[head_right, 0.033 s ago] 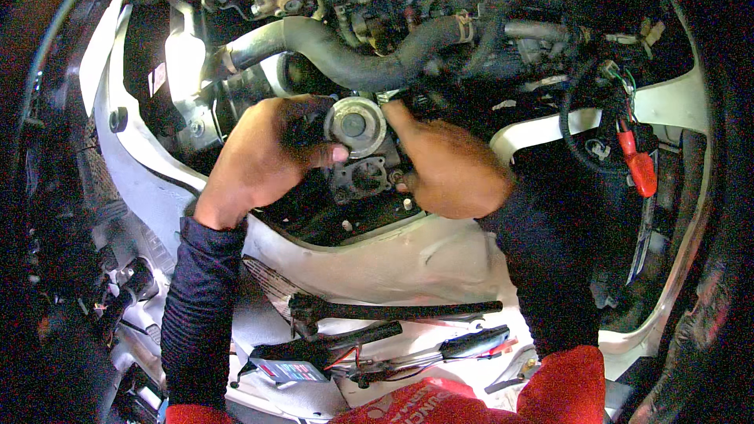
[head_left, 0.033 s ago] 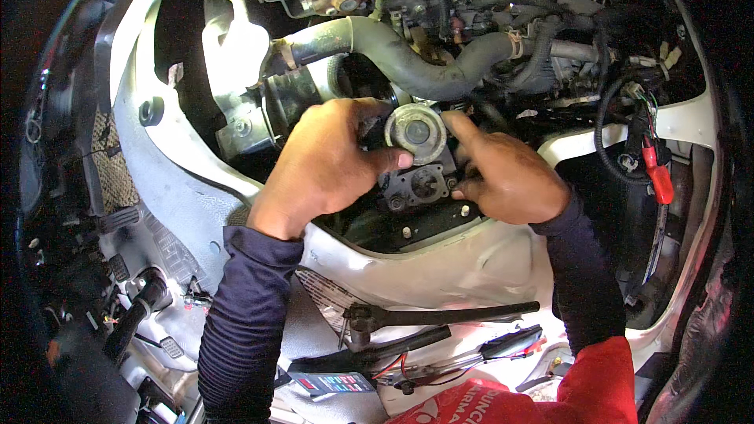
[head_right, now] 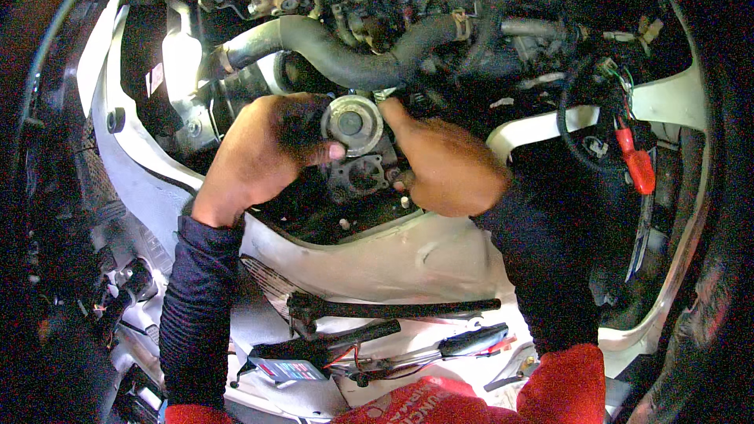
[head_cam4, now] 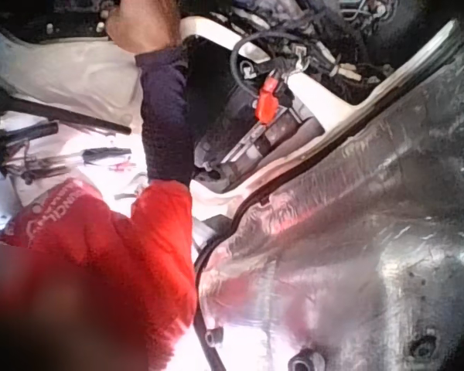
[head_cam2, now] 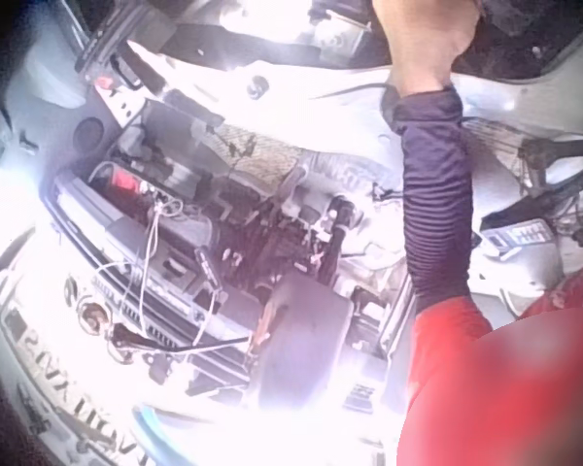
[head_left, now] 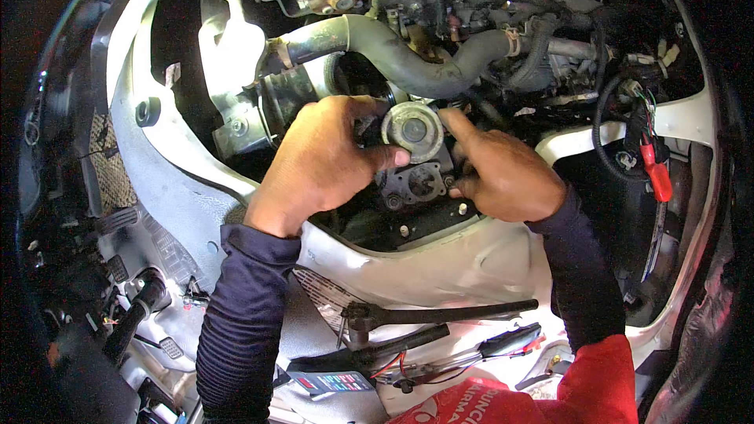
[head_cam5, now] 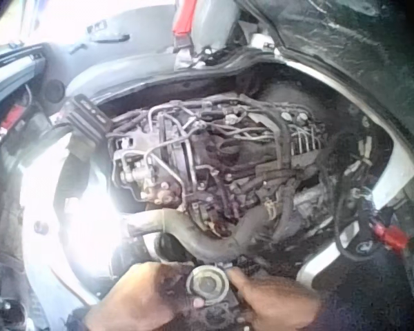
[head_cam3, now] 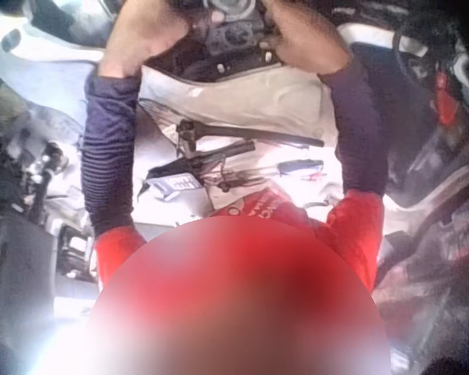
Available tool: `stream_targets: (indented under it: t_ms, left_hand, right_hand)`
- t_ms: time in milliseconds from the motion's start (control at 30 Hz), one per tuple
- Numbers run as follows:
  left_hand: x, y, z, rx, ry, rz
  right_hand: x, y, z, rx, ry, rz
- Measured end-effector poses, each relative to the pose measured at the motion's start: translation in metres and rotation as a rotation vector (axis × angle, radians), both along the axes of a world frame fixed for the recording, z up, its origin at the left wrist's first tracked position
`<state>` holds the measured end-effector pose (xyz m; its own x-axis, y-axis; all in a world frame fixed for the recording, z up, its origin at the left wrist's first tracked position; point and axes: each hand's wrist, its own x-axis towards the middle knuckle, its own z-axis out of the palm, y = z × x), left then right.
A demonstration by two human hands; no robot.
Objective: The person removes a car alternator from the engine bay, then installs a replacement alternator by aligning it and securing it with bolts. They also reconnect electrical connectors and hoses during the process.
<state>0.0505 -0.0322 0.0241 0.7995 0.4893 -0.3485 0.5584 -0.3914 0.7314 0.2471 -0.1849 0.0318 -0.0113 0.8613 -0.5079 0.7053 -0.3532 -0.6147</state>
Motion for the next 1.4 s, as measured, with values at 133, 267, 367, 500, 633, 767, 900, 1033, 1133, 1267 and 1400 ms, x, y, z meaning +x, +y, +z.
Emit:
stream_targets:
  t_ms: [133, 267, 367, 500, 633, 767, 900, 1033, 1133, 1267, 1400]
  left_hand:
    - [-0.001, -0.006, 0.002, 0.006, -0.023, 0.036]
    - [-0.007, -0.019, 0.008, 0.221, -0.153, 0.123]
    - [-0.025, -0.028, 0.026, 0.604, -0.252, 0.076]
    - [-0.069, -0.032, 0.051, 0.824, -0.302, 0.127]
    - [-0.102, -0.032, 0.041, 0.895, -0.16, 0.263]
    - [-0.111, -0.032, 0.027, 0.994, -0.155, 0.321]
    - [-0.112, -0.029, 0.028, 1.0, -0.121, 0.364]
    - [-0.112, -0.025, 0.028, 0.987, -0.085, 0.331]
    - [-0.112, -0.025, 0.028, 0.96, -0.098, 0.347]
    - [-0.11, -0.024, 0.029, 0.946, -0.13, 0.354]
    - [-0.108, -0.023, 0.027, 0.963, -0.152, 0.365]
  right_hand:
    - [0.002, -0.002, 0.005, 0.049, -0.047, 0.061]
    - [0.018, -0.023, 0.014, 0.308, -0.071, -0.14]
    - [0.029, -0.039, 0.013, 0.494, -0.032, -0.361]
    - [0.026, -0.051, -0.002, 0.674, 0.012, -0.491]
    - [0.017, -0.054, -0.015, 0.745, -0.062, -0.606]
    - [0.016, -0.056, -0.016, 0.783, -0.045, -0.625]
    - [0.017, -0.054, -0.014, 0.721, -0.124, -0.552]
    - [0.014, -0.049, -0.014, 0.739, -0.25, -0.484]
    - [0.013, -0.047, -0.012, 0.68, -0.29, -0.481]
    - [0.013, -0.045, -0.015, 0.715, -0.322, -0.424]
    - [0.014, -0.043, -0.02, 0.719, -0.441, -0.357]
